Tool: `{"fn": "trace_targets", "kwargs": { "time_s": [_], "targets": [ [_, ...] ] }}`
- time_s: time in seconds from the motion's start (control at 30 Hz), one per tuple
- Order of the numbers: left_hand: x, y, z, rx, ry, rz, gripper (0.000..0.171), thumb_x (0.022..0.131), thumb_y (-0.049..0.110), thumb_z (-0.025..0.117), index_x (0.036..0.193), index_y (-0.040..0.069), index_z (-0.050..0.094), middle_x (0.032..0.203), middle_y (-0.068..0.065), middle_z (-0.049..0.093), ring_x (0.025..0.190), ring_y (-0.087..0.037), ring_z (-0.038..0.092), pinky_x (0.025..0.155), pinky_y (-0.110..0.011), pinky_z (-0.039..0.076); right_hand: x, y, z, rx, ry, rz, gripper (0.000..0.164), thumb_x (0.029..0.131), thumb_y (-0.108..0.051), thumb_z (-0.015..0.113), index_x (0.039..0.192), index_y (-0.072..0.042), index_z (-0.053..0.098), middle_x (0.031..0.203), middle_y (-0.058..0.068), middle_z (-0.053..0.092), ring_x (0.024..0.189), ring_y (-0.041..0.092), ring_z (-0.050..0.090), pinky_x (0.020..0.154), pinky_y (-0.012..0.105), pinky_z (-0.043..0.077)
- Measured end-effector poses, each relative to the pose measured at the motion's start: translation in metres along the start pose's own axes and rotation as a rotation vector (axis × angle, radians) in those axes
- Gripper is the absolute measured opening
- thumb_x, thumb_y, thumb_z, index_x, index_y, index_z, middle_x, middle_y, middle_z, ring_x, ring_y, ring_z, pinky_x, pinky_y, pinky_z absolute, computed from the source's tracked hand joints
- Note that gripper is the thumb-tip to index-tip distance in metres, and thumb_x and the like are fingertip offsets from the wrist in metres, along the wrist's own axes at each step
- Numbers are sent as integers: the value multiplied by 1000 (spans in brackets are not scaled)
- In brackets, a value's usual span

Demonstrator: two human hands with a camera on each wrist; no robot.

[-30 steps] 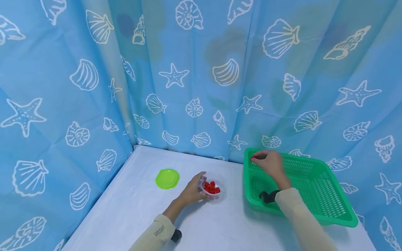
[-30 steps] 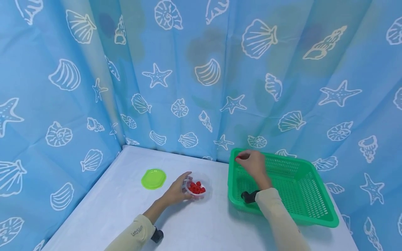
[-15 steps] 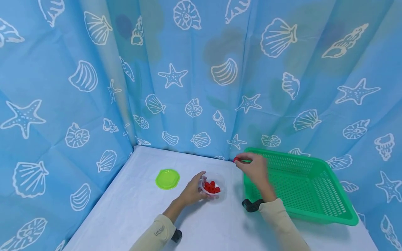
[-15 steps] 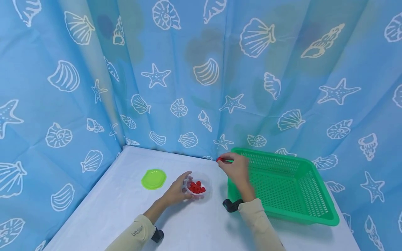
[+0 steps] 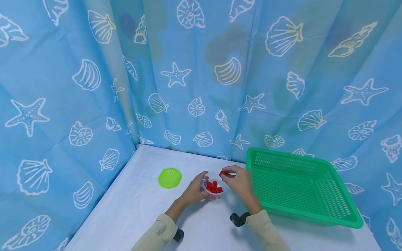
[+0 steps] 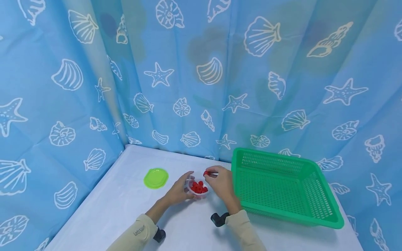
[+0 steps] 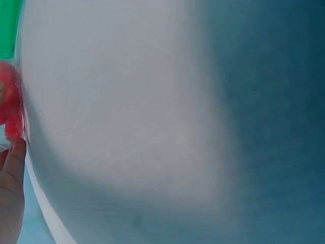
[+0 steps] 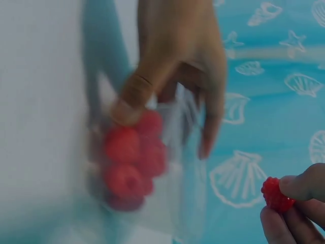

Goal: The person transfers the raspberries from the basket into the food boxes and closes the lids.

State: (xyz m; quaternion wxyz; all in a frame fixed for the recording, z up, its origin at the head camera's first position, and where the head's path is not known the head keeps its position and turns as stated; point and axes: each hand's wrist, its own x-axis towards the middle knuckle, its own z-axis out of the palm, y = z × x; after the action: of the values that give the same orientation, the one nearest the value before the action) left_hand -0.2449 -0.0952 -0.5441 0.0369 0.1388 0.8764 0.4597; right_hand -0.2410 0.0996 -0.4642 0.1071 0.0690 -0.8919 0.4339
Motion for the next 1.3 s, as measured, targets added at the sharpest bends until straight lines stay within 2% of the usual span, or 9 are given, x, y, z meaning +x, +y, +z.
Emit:
{"fn": "trace_targets", "kwargs": {
  "time_s": [0.17,0.3,0.43,0.57,0.8,1.13,1.3],
  "targets": [
    [0,0,1,34,10,8,97,73,17,87,151,14,30,136,-4,51,128,-24,47,95,-36,51,-8,2,16,-16,-36,14,29,76,-11,83,103,-13,75,102,2,71,93,22,68,76,34,58],
    [2,-2,2,28,13,7,97,72,16,87,151,15,30,137,-4,51,128,-24,47,95,-37,51,-9,6,26,7,-41,-3,26,77,-6,81,102,-10,75,101,5,71,93,23,68,75,35,58],
    [3,-3,1,19,8,8,96,73,15,86,151,15,30,138,-3,50,129,-23,46,97,-37,50,-10,10,32,19,-40,11,24,77,-6,81,100,-11,75,100,4,70,93,22,68,75,35,58],
    [2,-3,1,10,2,11,96,73,14,86,151,15,30,138,-4,50,129,-23,46,95,-36,50,-11,14,35,12,-48,5,24,77,-6,81,100,-11,75,100,4,71,92,23,68,75,35,58],
    [2,-4,0,16,-3,19,95,74,12,86,151,15,30,138,-5,50,130,-25,46,96,-37,50,-12,20,39,13,-70,-17,24,79,-4,79,103,-5,75,100,7,72,91,24,69,75,34,58],
    [2,-6,0,-10,3,8,96,72,12,86,151,17,31,137,-4,50,130,-24,46,94,-35,51,-13,19,44,-5,-68,-35,27,77,-3,80,103,-5,74,101,6,70,92,24,68,76,36,58],
    [3,-3,1,23,5,6,97,72,13,87,151,15,31,137,-5,50,128,-24,47,93,-36,52,-12,19,42,-5,-69,-17,25,77,-4,81,101,-6,74,101,5,70,93,23,68,77,35,58]
  ]
}}
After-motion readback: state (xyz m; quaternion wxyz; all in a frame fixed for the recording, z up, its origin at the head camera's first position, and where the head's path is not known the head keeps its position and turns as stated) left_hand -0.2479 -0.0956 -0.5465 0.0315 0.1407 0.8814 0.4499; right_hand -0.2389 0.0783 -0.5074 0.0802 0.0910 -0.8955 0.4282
